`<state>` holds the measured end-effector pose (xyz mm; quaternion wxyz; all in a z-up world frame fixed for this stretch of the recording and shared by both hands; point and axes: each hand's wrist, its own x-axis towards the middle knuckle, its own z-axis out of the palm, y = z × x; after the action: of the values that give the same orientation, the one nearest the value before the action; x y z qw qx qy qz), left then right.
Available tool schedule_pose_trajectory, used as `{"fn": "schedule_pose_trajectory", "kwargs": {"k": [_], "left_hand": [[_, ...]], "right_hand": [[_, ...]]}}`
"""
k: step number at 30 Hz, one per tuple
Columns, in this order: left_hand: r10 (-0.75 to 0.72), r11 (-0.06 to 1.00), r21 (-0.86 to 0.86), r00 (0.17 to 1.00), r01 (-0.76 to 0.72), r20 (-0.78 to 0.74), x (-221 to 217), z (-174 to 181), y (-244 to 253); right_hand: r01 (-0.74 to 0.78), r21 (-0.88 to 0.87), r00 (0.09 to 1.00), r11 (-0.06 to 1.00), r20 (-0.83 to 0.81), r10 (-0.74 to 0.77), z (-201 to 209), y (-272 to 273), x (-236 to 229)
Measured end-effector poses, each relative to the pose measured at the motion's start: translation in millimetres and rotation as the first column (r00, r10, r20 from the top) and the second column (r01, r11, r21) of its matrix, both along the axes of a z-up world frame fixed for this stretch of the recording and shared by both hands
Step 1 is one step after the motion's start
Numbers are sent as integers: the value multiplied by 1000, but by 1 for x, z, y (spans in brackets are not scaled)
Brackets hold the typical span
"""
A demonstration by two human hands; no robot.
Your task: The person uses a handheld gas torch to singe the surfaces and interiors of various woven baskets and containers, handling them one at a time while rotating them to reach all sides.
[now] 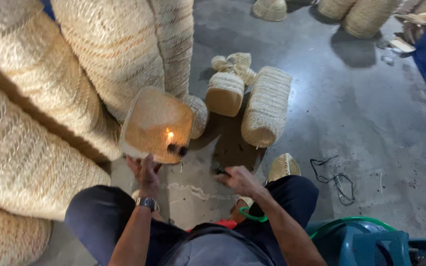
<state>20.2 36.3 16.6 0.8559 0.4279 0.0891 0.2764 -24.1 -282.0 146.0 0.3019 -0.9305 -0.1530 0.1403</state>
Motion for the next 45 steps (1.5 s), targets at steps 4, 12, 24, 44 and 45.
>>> {"fn": "schedule_pose_trajectory", "kwargs": {"k": [4,12,24,44,45], "left_hand": [[-47,996,-81,954,24,-297,0,4,9],[128,702,688,918,182,-374,33,-10,55],[-177,-604,744,958,-287,226,52,77,-19],[-537,822,-106,698,560,-474,47,-45,-43],[-580,785,-115,657,609,-481,48,-56,-37]], "right_hand": [[120,105,993,987,-11,-120,9,-9,-1],[389,432,921,814,-190,-340,29,-51,-4],[621,619,760,481,-325,-563,20,-81,-15],[605,625,787,494,-374,-490,-5,-86,-18],[608,631,784,481,-387,-485,-4,-87,-18]]}}
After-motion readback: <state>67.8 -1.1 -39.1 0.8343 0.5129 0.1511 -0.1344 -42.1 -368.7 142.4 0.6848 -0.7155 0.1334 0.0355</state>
